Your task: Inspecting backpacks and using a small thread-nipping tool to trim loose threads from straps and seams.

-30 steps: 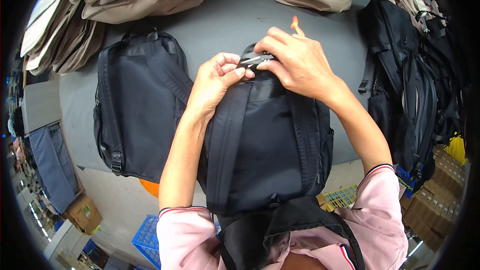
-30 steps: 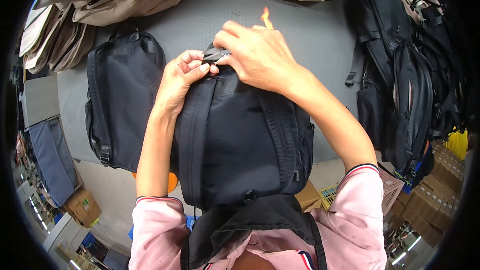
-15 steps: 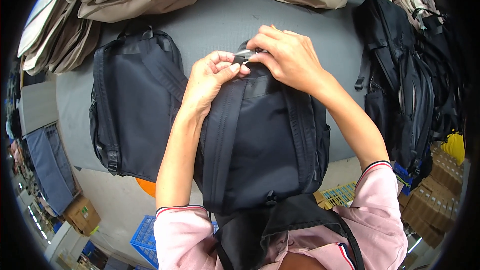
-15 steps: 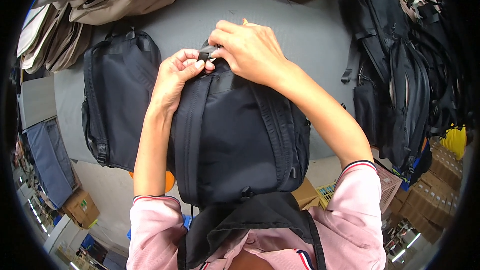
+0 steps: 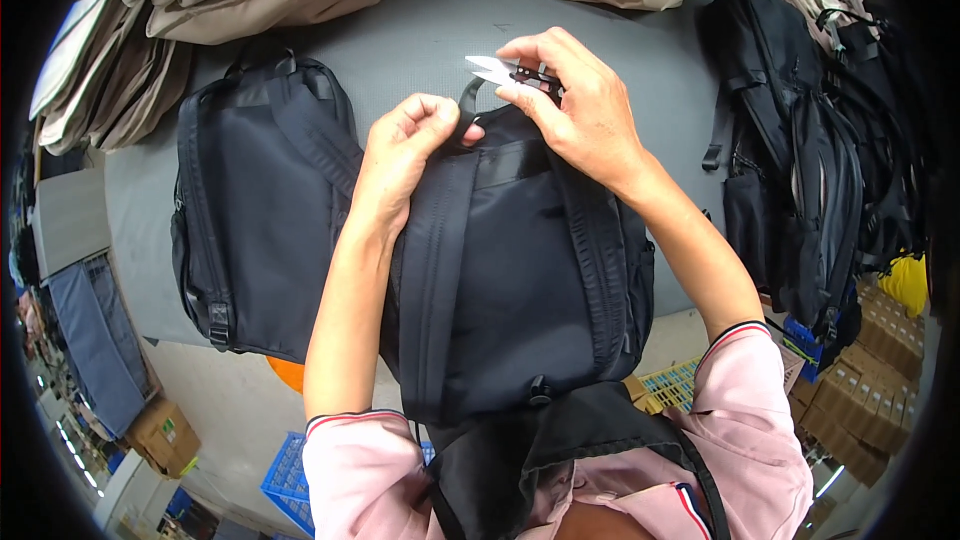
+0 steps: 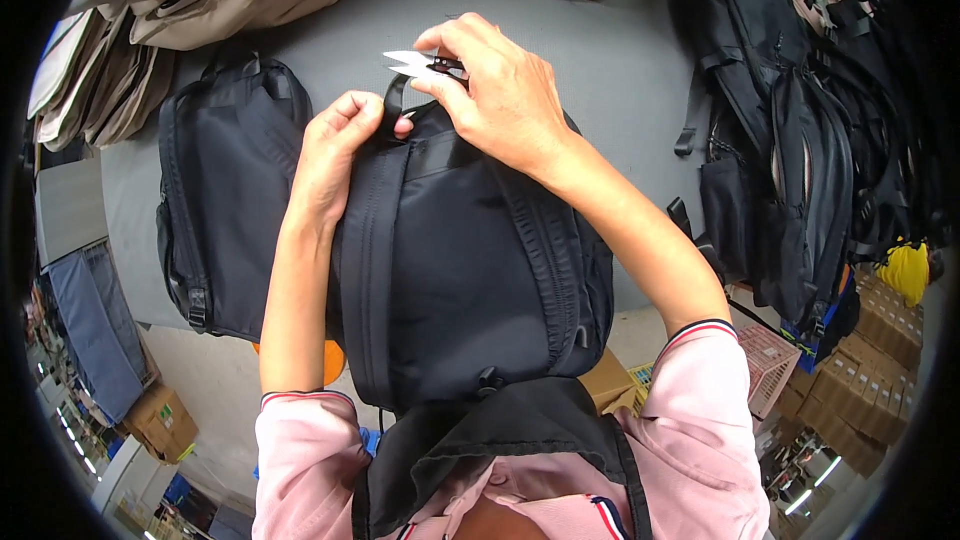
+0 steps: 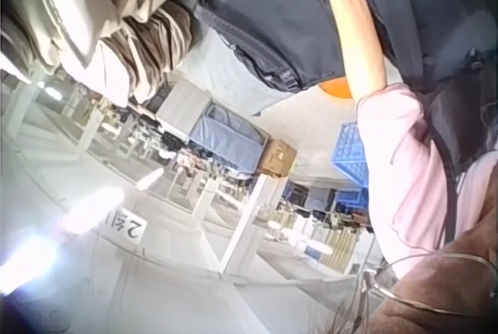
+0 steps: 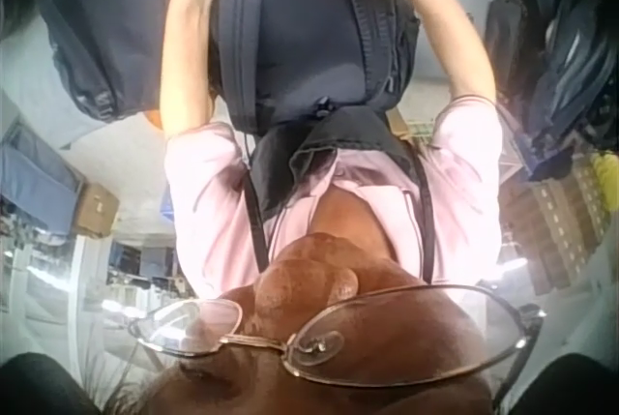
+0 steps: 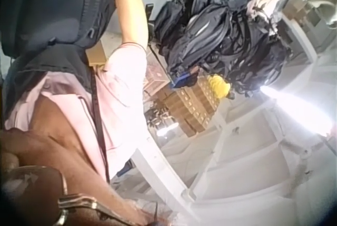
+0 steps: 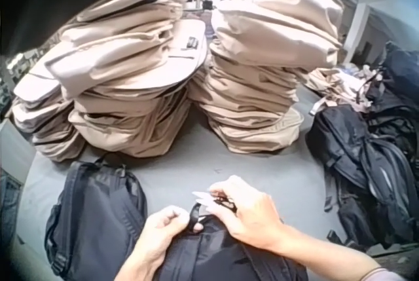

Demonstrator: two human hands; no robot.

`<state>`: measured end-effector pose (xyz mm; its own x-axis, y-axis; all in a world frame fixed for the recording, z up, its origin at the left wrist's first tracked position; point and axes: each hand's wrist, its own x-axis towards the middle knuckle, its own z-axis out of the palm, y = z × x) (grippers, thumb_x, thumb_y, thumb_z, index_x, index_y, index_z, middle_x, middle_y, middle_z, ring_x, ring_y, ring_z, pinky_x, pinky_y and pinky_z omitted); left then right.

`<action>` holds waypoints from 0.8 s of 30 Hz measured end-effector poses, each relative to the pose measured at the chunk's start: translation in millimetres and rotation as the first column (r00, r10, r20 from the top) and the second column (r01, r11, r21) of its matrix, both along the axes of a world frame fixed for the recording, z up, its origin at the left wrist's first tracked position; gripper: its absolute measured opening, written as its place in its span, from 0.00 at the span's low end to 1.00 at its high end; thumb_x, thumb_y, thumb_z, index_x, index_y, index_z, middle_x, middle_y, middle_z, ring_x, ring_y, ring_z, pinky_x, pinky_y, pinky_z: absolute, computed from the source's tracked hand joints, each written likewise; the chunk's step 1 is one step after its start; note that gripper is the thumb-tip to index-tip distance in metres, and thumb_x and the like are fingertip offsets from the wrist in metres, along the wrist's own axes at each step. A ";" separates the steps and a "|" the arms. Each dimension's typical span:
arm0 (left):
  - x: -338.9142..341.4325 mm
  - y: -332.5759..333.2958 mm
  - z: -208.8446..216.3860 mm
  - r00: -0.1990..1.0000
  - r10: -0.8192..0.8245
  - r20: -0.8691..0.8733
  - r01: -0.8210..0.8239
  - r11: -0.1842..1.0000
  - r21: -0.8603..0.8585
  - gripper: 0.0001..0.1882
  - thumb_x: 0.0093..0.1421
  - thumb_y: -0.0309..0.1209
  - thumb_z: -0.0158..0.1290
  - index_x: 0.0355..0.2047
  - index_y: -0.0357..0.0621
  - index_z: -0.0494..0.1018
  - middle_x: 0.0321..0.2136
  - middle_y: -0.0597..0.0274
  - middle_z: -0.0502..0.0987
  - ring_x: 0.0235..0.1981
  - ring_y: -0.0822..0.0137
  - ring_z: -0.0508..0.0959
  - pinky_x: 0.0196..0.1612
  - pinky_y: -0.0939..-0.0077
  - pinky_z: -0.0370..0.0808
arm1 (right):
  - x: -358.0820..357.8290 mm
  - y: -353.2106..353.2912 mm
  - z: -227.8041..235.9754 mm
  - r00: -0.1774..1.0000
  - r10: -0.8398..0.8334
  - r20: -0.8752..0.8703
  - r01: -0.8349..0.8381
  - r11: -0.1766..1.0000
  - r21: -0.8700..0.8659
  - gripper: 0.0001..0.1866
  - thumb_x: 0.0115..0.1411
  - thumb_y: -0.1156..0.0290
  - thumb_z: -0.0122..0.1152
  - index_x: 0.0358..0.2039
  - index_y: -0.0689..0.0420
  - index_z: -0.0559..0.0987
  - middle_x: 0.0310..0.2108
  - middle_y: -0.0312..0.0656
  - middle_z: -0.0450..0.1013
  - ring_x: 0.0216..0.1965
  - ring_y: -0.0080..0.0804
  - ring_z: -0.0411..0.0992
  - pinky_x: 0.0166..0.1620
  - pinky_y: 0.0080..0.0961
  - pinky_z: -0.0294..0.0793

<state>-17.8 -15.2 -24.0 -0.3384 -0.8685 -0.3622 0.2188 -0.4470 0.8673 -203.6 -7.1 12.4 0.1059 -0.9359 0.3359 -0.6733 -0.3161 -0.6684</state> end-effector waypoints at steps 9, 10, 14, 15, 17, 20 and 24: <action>3.9 -3.5 -15.3 0.969 0.245 0.029 -0.246 0.969 0.029 0.08 0.62 0.30 0.48 0.29 0.39 0.71 0.26 0.58 0.78 0.30 0.69 0.78 0.42 0.76 0.72 | 15.7 36.5 -15.3 0.954 0.155 -0.257 -0.124 0.983 0.135 0.10 0.45 0.79 0.59 0.30 0.55 0.77 0.27 0.37 0.69 0.26 0.39 0.73 0.26 0.33 0.70; 4.5 -3.3 -15.4 0.955 0.296 -0.015 -0.295 0.954 0.056 0.08 0.63 0.30 0.47 0.29 0.39 0.70 0.26 0.57 0.78 0.30 0.67 0.78 0.42 0.75 0.72 | 19.0 33.7 -18.7 0.951 0.153 -0.268 -0.113 0.981 0.156 0.06 0.45 0.79 0.57 0.26 0.57 0.75 0.27 0.38 0.68 0.26 0.40 0.73 0.26 0.36 0.69; 15.8 4.6 -17.9 0.915 0.366 -0.170 -0.365 0.930 0.038 0.10 0.65 0.31 0.43 0.29 0.40 0.67 0.25 0.54 0.77 0.30 0.61 0.79 0.42 0.72 0.73 | 10.3 31.9 -30.4 0.990 0.029 -0.139 -0.021 0.998 0.052 0.05 0.47 0.78 0.57 0.27 0.58 0.74 0.27 0.40 0.70 0.27 0.42 0.72 0.28 0.34 0.70; 21.3 10.9 -13.6 0.913 0.362 -0.186 -0.374 0.927 -0.033 0.14 0.65 0.34 0.43 0.25 0.40 0.66 0.23 0.55 0.76 0.29 0.62 0.79 0.40 0.73 0.73 | 1.3 33.0 -29.8 1.000 -0.004 0.010 0.004 1.000 0.014 0.03 0.54 0.74 0.57 0.28 0.58 0.73 0.26 0.37 0.70 0.24 0.33 0.71 0.29 0.27 0.70; 28.7 27.3 -4.8 0.917 0.398 -0.008 -0.392 0.899 -0.194 0.15 0.65 0.34 0.43 0.23 0.39 0.67 0.23 0.58 0.76 0.27 0.65 0.77 0.38 0.75 0.72 | -19.6 46.7 -13.6 0.837 -0.204 0.509 0.056 0.956 0.289 0.07 0.60 0.70 0.56 0.28 0.59 0.72 0.25 0.32 0.68 0.24 0.20 0.65 0.33 0.19 0.67; 33.2 53.4 7.0 0.713 0.412 0.568 -0.089 0.856 -0.509 0.08 0.57 0.29 0.53 0.25 0.37 0.71 0.22 0.61 0.74 0.25 0.70 0.73 0.34 0.76 0.70 | -43.0 64.9 -7.8 0.765 -0.331 0.552 0.125 0.918 0.376 0.09 0.62 0.72 0.54 0.25 0.61 0.71 0.24 0.30 0.65 0.27 0.16 0.61 0.38 0.14 0.63; 21.4 64.3 20.5 0.466 0.393 0.793 0.294 0.776 -0.558 0.15 0.49 0.32 0.61 0.36 0.42 0.72 0.22 0.63 0.72 0.24 0.64 0.71 0.33 0.71 0.70 | -28.0 66.3 -9.6 0.983 -0.054 0.177 0.029 0.989 0.146 0.05 0.52 0.77 0.62 0.30 0.61 0.76 0.24 0.40 0.69 0.26 0.27 0.70 0.29 0.21 0.68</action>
<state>3.6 49.1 -3.5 -0.1108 -0.9857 0.1269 -0.7530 0.1666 0.6366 -231.6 59.1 2.8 0.0160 -0.9777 0.2096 -0.5486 -0.1838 -0.8157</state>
